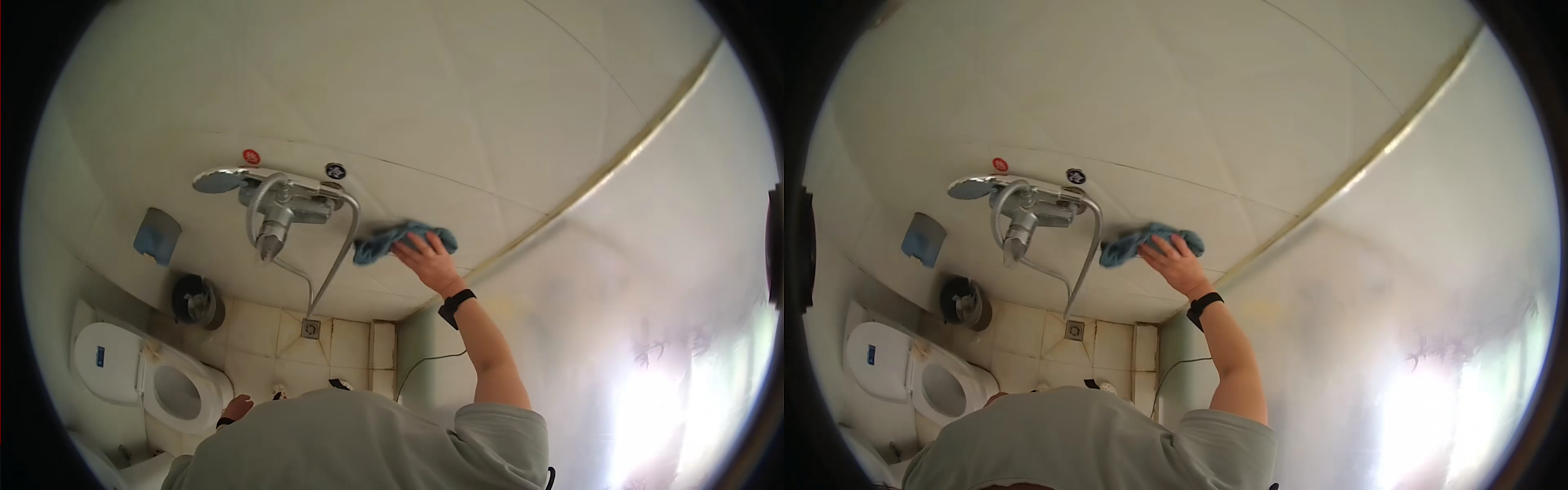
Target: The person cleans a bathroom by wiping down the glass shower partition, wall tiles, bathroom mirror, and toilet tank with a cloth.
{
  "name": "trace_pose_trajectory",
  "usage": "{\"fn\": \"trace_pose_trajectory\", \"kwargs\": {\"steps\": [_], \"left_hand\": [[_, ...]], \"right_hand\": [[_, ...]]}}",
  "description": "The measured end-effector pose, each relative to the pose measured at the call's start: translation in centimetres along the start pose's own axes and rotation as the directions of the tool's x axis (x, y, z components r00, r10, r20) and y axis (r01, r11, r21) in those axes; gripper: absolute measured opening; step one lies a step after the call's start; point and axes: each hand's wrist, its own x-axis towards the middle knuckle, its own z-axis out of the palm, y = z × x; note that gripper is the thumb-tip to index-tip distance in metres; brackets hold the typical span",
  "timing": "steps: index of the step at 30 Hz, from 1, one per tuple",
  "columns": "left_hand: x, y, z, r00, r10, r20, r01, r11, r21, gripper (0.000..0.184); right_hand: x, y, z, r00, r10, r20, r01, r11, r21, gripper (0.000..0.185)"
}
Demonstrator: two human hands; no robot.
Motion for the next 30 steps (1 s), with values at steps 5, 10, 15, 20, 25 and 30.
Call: {"fn": "trace_pose_trajectory", "kwargs": {"steps": [5, 10, 15, 20, 25, 30], "left_hand": [[1.5, -1.3, -2.4, 0.990, 0.096, -0.100, -0.115, 0.972, -0.206, 0.027], [2.1, -2.3, -3.0, 0.999, 0.030, 0.032, -0.018, 0.947, -0.322, 0.029], [3.0, -3.1, -4.4, 0.991, 0.046, 0.125, -0.001, 0.942, -0.337, 0.031], [4.0, -3.4, -6.5, 0.994, 0.027, 0.109, 0.018, 0.920, -0.391, 0.032], [4.1, 1.2, -11.6, 0.866, -0.357, 0.351, 0.497, 0.690, -0.526, 0.039], [0.7, 2.1, -12.3, 0.863, -0.327, 0.385, 0.496, 0.693, -0.523, 0.041]], "right_hand": [[-1.9, 2.7, -1.0, 0.981, -0.143, 0.131, 0.148, 0.988, -0.036, 0.040], [4.9, 11.5, -10.4, 0.993, 0.087, -0.085, -0.098, 0.985, -0.143, 0.047], [12.3, 24.3, -19.8, 0.805, 0.277, -0.524, -0.354, 0.934, -0.051, 0.046], [14.4, 24.0, -19.3, 0.502, 0.406, -0.764, -0.584, 0.810, 0.047, 0.042], [8.7, 16.0, -9.7, 0.182, 0.600, -0.779, -0.803, 0.548, 0.234, 0.045], [-1.2, -1.1, 6.2, -0.150, 0.879, -0.453, -0.906, 0.061, 0.418, 0.048]]}}
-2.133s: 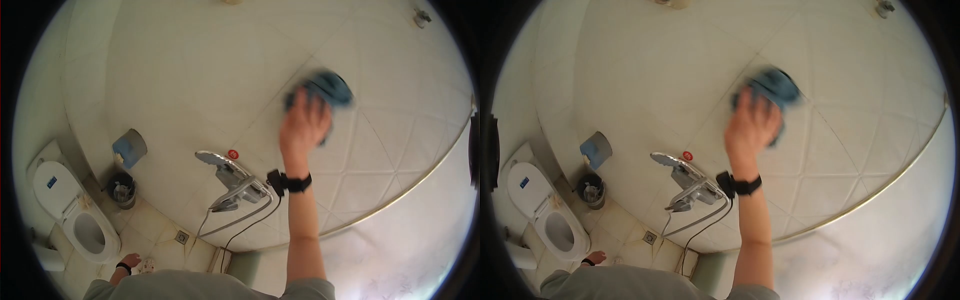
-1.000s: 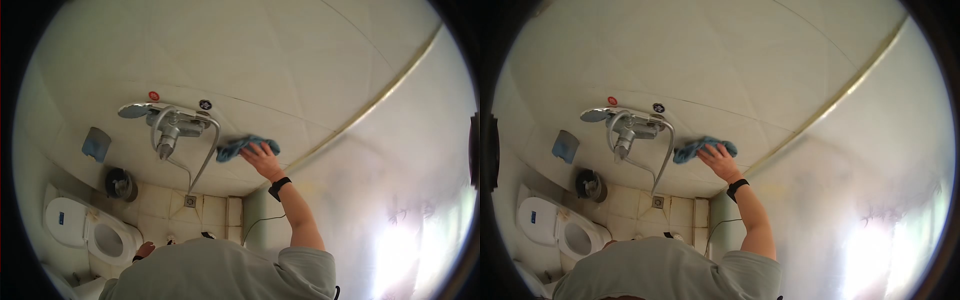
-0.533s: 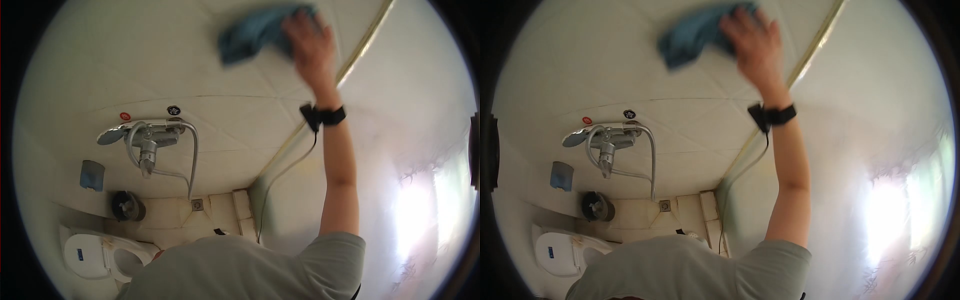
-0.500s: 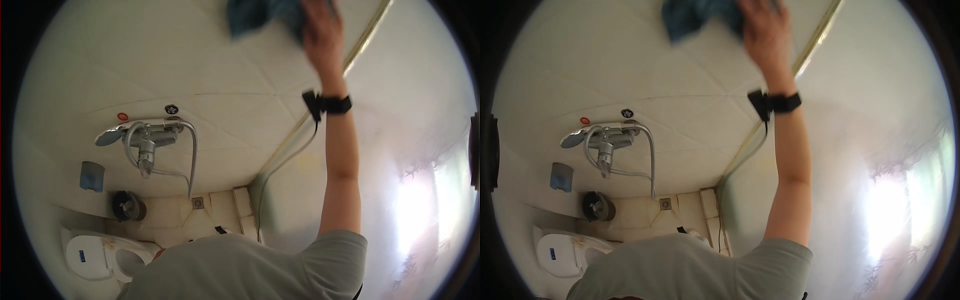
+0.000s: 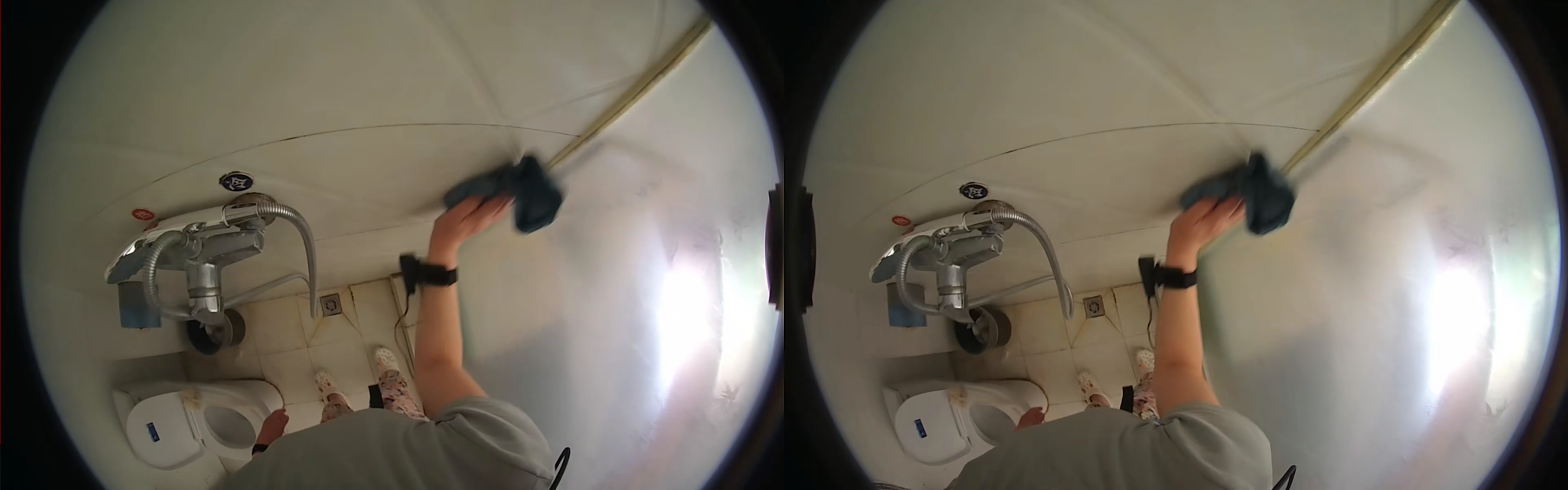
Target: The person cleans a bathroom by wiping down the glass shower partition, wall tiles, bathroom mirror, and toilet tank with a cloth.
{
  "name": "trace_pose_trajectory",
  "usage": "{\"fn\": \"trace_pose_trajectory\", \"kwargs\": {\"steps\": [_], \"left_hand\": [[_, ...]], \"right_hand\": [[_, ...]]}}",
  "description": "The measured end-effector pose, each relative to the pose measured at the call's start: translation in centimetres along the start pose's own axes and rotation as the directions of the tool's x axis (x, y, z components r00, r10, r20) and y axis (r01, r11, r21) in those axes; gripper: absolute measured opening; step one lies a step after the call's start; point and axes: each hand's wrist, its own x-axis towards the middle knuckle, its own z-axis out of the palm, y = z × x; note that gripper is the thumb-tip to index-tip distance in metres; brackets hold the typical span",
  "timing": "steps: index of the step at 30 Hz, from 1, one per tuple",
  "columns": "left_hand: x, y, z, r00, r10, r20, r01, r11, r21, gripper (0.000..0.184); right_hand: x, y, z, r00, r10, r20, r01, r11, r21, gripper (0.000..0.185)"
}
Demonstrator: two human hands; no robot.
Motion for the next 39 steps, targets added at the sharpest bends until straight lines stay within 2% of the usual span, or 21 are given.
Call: {"fn": "trace_pose_trajectory", "kwargs": {"steps": [1, 3, 5, 6, 8, 9, 11, 12, 13, 15, 16, 18, 19, 22, 27, 29, 31, 33, 35, 37, 39], "left_hand": [[-0.7, -0.7, 0.5, 1.000, -0.001, -0.002, 0.001, 1.000, 0.003, 0.041], [-2.2, -1.7, 1.0, 0.999, -0.026, 0.021, 0.027, 0.999, -0.043, 0.040], [-3.1, -2.5, 1.2, 0.998, -0.049, 0.036, 0.051, 0.997, -0.055, 0.040], [-3.3, -3.1, 1.4, 0.997, -0.055, 0.045, 0.058, 0.997, -0.055, 0.040], [-3.2, -4.8, 1.9, 0.996, -0.067, 0.050, 0.070, 0.997, -0.043, 0.040], [-2.6, -5.9, 2.2, 0.996, -0.069, 0.055, 0.071, 0.997, -0.032, 0.040], [-1.5, -7.5, 2.4, 0.996, -0.064, 0.059, 0.064, 0.998, 0.012, 0.039], [-0.7, -7.5, 2.0, 0.997, -0.055, 0.061, 0.052, 0.998, 0.048, 0.039], [0.1, -7.3, 1.5, 0.998, -0.015, 0.056, 0.010, 0.996, 0.089, 0.039], [1.9, -5.7, 0.2, 0.981, 0.192, 0.032, -0.195, 0.958, 0.209, 0.040], [2.3, -3.1, -1.1, 0.946, 0.323, 0.013, -0.313, 0.906, 0.286, 0.040], [2.2, 5.5, -3.6, 0.991, 0.134, 0.010, -0.134, 0.978, 0.161, 0.042], [2.2, 8.2, -4.2, 0.989, 0.146, 0.006, -0.145, 0.976, 0.161, 0.042], [2.1, 13.5, -5.6, 0.931, 0.355, -0.087, -0.340, 0.929, 0.147, 0.045], [2.2, 17.0, -7.2, 0.797, 0.588, -0.141, -0.564, 0.807, 0.176, 0.043], [2.2, 16.4, -8.1, 0.719, 0.648, -0.250, -0.611, 0.761, 0.218, 0.043], [1.6, 16.8, -10.6, 0.759, 0.557, -0.339, -0.538, 0.828, 0.156, 0.046], [-1.5, 18.5, -13.3, 0.744, 0.491, -0.454, -0.533, 0.845, 0.039, 0.048], [-1.1, 17.3, -15.1, 0.661, 0.465, -0.589, -0.512, 0.853, 0.098, 0.053], [0.0, 15.7, -17.1, 0.509, 0.494, -0.705, -0.521, 0.829, 0.206, 0.058], [-3.1, 17.4, -19.8, 0.415, 0.492, -0.765, -0.550, 0.805, 0.220, 0.060]], "right_hand": [[-4.7, 2.9, 0.0, 0.982, 0.170, 0.087, -0.163, 0.983, -0.082, 0.053], [-11.5, 6.2, 0.0, 0.894, 0.417, 0.165, -0.435, 0.896, 0.092, 0.058], [-17.9, 11.5, 1.2, 0.598, 0.756, 0.265, -0.801, 0.563, 0.203, 0.058], [-17.2, 10.4, 0.1, 0.597, 0.758, 0.264, -0.803, 0.562, 0.200, 0.058], [-15.4, 9.1, -1.8, 0.029, 0.879, 0.476, -0.979, -0.071, 0.190, 0.053], [-14.8, 9.7, -2.8, 0.033, 0.881, 0.472, -0.980, -0.065, 0.190, 0.053], [-12.9, 10.7, -5.4, 0.000, 0.672, 0.740, -0.909, -0.309, 0.280, 0.050], [-12.5, 10.7, -6.7, 0.117, 0.581, 0.806, -0.873, -0.327, 0.363, 0.049], [-11.0, 9.3, -8.2, 0.123, 0.583, 0.803, -0.873, -0.321, 0.367, 0.049], [-7.3, 6.1, -11.2, 0.216, 0.235, 0.948, -0.748, -0.584, 0.315, 0.048], [-6.2, 4.8, -12.0, 0.223, 0.241, 0.945, -0.748, -0.579, 0.324, 0.048], [-3.9, 2.4, -12.3, 0.372, 0.322, 0.871, -0.724, -0.487, 0.489, 0.052], [-2.5, 1.1, -12.4, 0.382, 0.316, 0.868, -0.722, -0.484, 0.494, 0.052], [1.6, -2.8, -12.4, 0.445, 0.120, 0.887, -0.668, -0.616, 0.418, 0.055], [11.6, -8.6, -12.1, 0.622, -0.205, 0.756, -0.745, -0.451, 0.491, 0.052], [17.9, -12.7, -11.7, 0.714, -0.244, 0.656, -0.700, -0.276, 0.659, 0.052], [23.0, -18.3, -10.9, 0.806, -0.151, 0.572, -0.591, -0.163, 0.790, 0.048], [29.2, -21.7, -9.3, 0.891, -0.201, 0.406, -0.388, 0.127, 0.913, 0.042], [33.7, -27.9, -8.4, 0.949, -0.207, 0.239, -0.187, 0.243, 0.952, 0.046], [37.7, -33.5, -6.4, 0.970, -0.244, 0.010, 0.107, 0.463, 0.880, 0.044], [42.3, -39.5, -4.7, 0.876, -0.428, -0.221, 0.472, 0.675, 0.567, 0.045]]}}
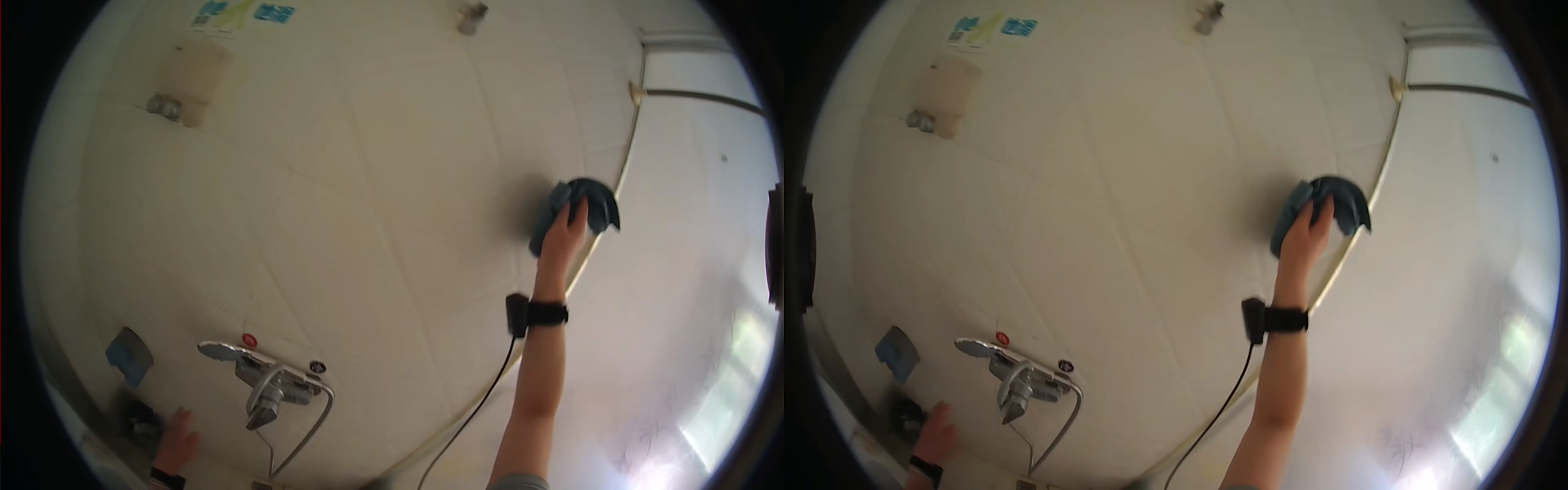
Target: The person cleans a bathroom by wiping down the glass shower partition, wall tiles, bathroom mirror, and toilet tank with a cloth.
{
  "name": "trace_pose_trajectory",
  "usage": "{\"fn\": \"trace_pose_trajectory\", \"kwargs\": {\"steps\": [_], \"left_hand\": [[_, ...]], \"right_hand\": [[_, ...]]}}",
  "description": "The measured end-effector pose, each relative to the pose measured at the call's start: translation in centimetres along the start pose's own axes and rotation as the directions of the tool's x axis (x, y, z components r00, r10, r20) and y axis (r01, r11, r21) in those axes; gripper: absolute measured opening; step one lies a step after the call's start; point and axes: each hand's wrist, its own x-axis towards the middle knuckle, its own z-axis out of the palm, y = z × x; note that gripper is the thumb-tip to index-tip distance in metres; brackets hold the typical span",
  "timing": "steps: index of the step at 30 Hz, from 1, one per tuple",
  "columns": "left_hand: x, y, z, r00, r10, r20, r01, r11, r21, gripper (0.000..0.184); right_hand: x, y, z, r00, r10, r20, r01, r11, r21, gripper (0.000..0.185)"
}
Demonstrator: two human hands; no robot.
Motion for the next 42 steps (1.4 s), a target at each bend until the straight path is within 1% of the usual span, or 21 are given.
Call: {"fn": "trace_pose_trajectory", "kwargs": {"steps": [2, 4, 5, 8, 10, 11, 12, 13, 16, 19, 22, 23, 24, 26, 29, 32, 34, 36, 39, 40, 42], "left_hand": [[1.7, 2.0, -2.9, 0.996, 0.027, -0.084, -0.027, 1.000, 0.001, 0.062], [3.2, 3.7, -5.2, 0.979, 0.056, -0.195, -0.073, 0.994, -0.083, 0.061], [3.9, 4.7, -6.1, 0.975, 0.053, -0.214, -0.075, 0.993, -0.094, 0.061], [5.8, 7.1, -9.2, 0.956, 0.095, -0.278, -0.143, 0.977, -0.157, 0.061], [7.7, 7.6, -11.1, 0.937, 0.233, -0.262, -0.259, 0.963, -0.070, 0.061], [8.5, 7.7, -11.9, 0.935, 0.224, -0.275, -0.252, 0.965, -0.073, 0.061], [9.4, 7.8, -12.6, 0.919, 0.286, -0.272, -0.316, 0.946, -0.073, 0.062], [10.4, 8.1, -13.4, 0.899, 0.349, -0.263, -0.379, 0.922, -0.072, 0.063], [13.8, 9.4, -16.0, 0.880, 0.424, -0.214, -0.439, 0.898, -0.026, 0.067], [17.6, 9.8, -17.3, 0.828, 0.518, -0.214, -0.515, 0.854, 0.076, 0.072], [21.3, 9.5, -17.0, 0.835, 0.504, -0.222, -0.471, 0.862, 0.185, 0.078], [23.0, 8.3, -16.1, 0.828, 0.518, -0.216, -0.482, 0.853, 0.199, 0.085], [23.4, 8.0, -15.6, 0.830, 0.511, -0.224, -0.474, 0.858, 0.199, 0.085], [23.7, 8.2, -14.5, 0.843, 0.499, -0.200, -0.405, 0.834, 0.375, 0.089], [24.3, 7.8, -13.6, 0.859, 0.473, -0.198, -0.382, 0.847, 0.369, 0.091], [24.1, 8.4, -13.5, 0.863, 0.457, -0.214, -0.345, 0.844, 0.410, 0.089], [24.1, 8.4, -13.8, 0.866, 0.457, -0.203, -0.355, 0.847, 0.395, 0.088], [23.9, 8.5, -13.5, 0.866, 0.465, -0.182, -0.375, 0.847, 0.377, 0.088], [24.2, 8.6, -13.3, 0.855, 0.470, -0.218, -0.362, 0.843, 0.397, 0.086], [24.0, 8.8, -13.3, 0.856, 0.460, -0.238, -0.355, 0.855, 0.377, 0.086], [23.9, 8.7, -13.6, 0.855, 0.452, -0.254, -0.348, 0.864, 0.364, 0.085]], "right_hand": [[4.5, -2.5, 4.4, 0.976, -0.217, 0.018, 0.213, 0.929, -0.303, 0.044], [6.7, -5.6, 8.1, 0.975, -0.204, 0.085, 0.221, 0.878, -0.425, 0.043], [6.4, -6.9, 9.8, 0.977, -0.185, 0.103, 0.210, 0.777, -0.594, 0.040], [4.0, -11.1, 13.2, 0.983, -0.175, 0.065, 0.174, 0.733, -0.658, 0.040], [1.1, -13.3, 15.0, 0.911, -0.364, 0.196, 0.406, 0.702, -0.585, 0.034], [-0.5, -14.6, 15.8, 0.851, -0.435, 0.295, 0.525, 0.673, -0.522, 0.032], [-2.5, -16.0, 17.0, 0.770, -0.556, 0.313, 0.638, 0.664, -0.389, 0.029], [-4.1, -18.1, 18.0, 0.667, -0.554, 0.497, 0.736, 0.593, -0.326, 0.033], [-5.3, -22.1, 22.2, 0.443, -0.818, 0.367, 0.896, 0.403, -0.184, 0.036], [-0.3, -25.0, 26.3, 0.503, -0.748, 0.433, 0.864, 0.441, -0.242, 0.038], [6.5, -26.0, 29.9, 0.644, -0.670, 0.369, 0.765, 0.547, -0.341, 0.039], [7.5, -27.4, 29.9, 0.746, -0.544, 0.384, 0.666, 0.610, -0.430, 0.038], [9.3, -27.1, 31.4, 0.773, -0.538, 0.338, 0.634, 0.617, -0.466, 0.038], [10.8, -28.0, 33.3, 0.800, -0.524, 0.291, 0.596, 0.641, -0.484, 0.039], [11.2, -30.9, 34.4, 0.926, -0.265, 0.268, 0.373, 0.737, -0.564, 0.039], [9.4, -34.7, 35.0, 0.927, -0.191, 0.324, 0.354, 0.732, -0.582, 0.038], [7.6, -36.8, 36.6, 0.858, -0.294, 0.421, 0.495, 0.692, -0.525, 0.038], [4.9, -37.8, 38.8, 0.742, -0.532, 0.408, 0.669, 0.629, -0.396, 0.037], [2.8, -39.2, 39.7, 0.573, -0.670, 0.472, 0.818, 0.499, -0.286, 0.038], [3.5, -38.4, 39.5, 0.587, -0.657, 0.473, 0.809, 0.501, -0.307, 0.038], [4.8, -37.6, 39.6, 0.482, -0.732, 0.482, 0.873, 0.451, -0.187, 0.041]]}}
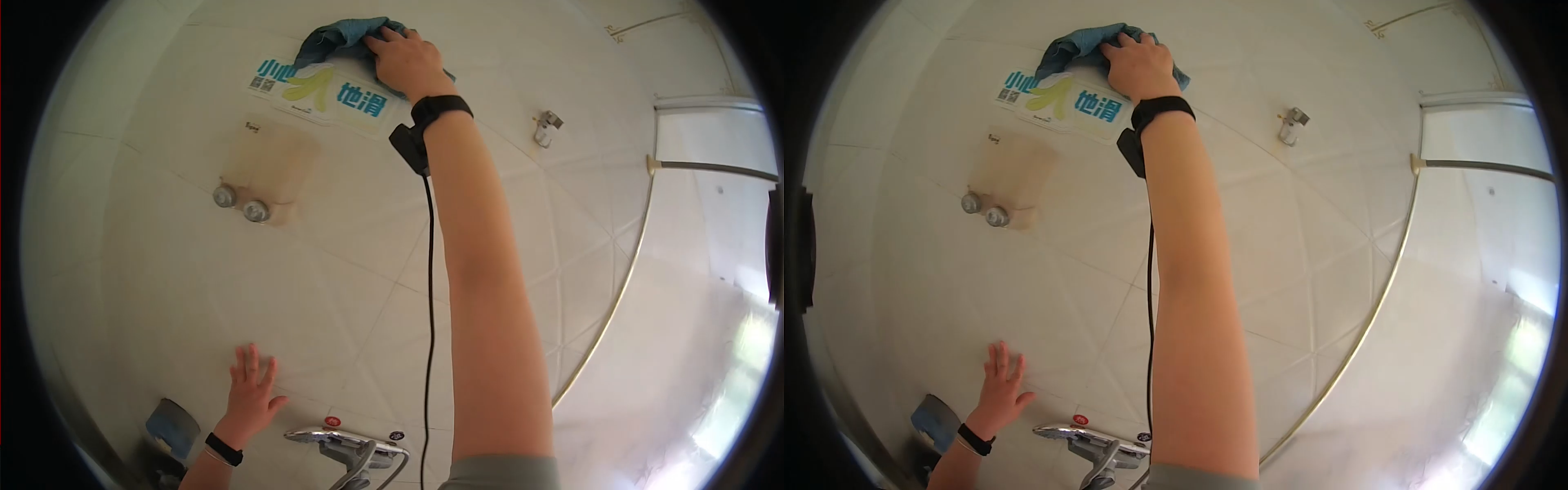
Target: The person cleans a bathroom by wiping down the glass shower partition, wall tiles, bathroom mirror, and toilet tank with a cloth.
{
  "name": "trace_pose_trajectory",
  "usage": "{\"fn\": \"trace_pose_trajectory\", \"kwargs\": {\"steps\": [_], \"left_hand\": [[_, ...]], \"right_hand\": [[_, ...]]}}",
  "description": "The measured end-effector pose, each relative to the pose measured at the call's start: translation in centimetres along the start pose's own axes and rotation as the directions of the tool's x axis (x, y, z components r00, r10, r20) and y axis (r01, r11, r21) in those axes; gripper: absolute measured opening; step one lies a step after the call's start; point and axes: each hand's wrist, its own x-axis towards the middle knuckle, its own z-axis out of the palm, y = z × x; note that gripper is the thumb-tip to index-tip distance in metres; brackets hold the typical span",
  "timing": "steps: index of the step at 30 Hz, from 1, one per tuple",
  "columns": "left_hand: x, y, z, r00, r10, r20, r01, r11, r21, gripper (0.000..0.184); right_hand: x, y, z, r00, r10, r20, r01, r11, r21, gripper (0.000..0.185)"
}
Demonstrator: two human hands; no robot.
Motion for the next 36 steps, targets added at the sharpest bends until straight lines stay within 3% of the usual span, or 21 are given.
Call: {"fn": "trace_pose_trajectory", "kwargs": {"steps": [2, 6, 9, 14, 16, 17, 18, 20, 26, 28, 36], "left_hand": [[-0.1, 0.0, 0.1, 1.000, 0.004, -0.011, -0.003, 1.000, 0.024, 0.085], [0.1, 0.3, -0.1, 1.000, -0.007, 0.003, 0.007, 1.000, 0.010, 0.083], [0.1, 0.5, 0.3, 1.000, -0.021, -0.006, 0.021, 0.999, 0.049, 0.082], [0.1, 0.6, 0.5, 0.999, -0.032, -0.020, 0.034, 0.996, 0.082, 0.080], [0.0, 0.7, 0.4, 0.999, -0.019, -0.028, 0.020, 0.997, 0.068, 0.079], [0.0, 0.8, 0.4, 0.999, -0.017, -0.042, 0.019, 0.998, 0.053, 0.078], [-0.1, 0.9, 0.5, 0.999, -0.009, -0.041, 0.011, 0.999, 0.052, 0.078], [-0.1, 0.8, 0.6, 0.999, -0.041, -0.022, 0.042, 0.997, 0.057, 0.077], [-0.2, 0.9, 0.9, 0.998, -0.052, -0.039, 0.054, 0.996, 0.070, 0.077], [-0.2, 1.3, 0.7, 0.996, -0.092, -0.010, 0.092, 0.990, 0.110, 0.078], [-0.4, 0.7, 1.8, 0.992, -0.125, 0.008, 0.118, 0.954, 0.275, 0.081]], "right_hand": [[-0.1, 2.4, -0.1, 0.998, 0.022, 0.063, -0.016, 0.995, -0.094, 0.044], [-0.7, 8.6, -1.5, 0.996, 0.082, 0.037, -0.066, 0.950, -0.304, 0.045], [-2.0, 12.5, -4.2, 0.963, 0.207, 0.174, -0.105, 0.878, -0.467, 0.044], [-4.6, 18.3, -5.9, 0.898, 0.384, 0.213, -0.280, 0.874, -0.396, 0.051], [-5.7, 21.3, -6.2, 0.832, 0.465, 0.303, -0.342, 0.859, -0.382, 0.051], [-7.0, 24.2, -5.1, 0.905, 0.360, 0.226, -0.264, 0.893, -0.364, 0.050], [-7.8, 25.0, -5.6, 0.904, 0.364, 0.225, -0.266, 0.890, -0.370, 0.050], [-9.1, 26.2, -6.4, 0.818, 0.492, 0.298, -0.380, 0.851, -0.362, 0.047], [-16.0, 30.5, -8.1, 0.785, 0.559, 0.269, -0.464, 0.817, -0.342, 0.044], [-19.0, 32.0, -8.6, 0.747, 0.644, 0.169, -0.552, 0.741, -0.383, 0.044], [-32.8, 38.7, -12.5, 0.521, 0.847, 0.101, -0.759, 0.514, -0.400, 0.048]]}}
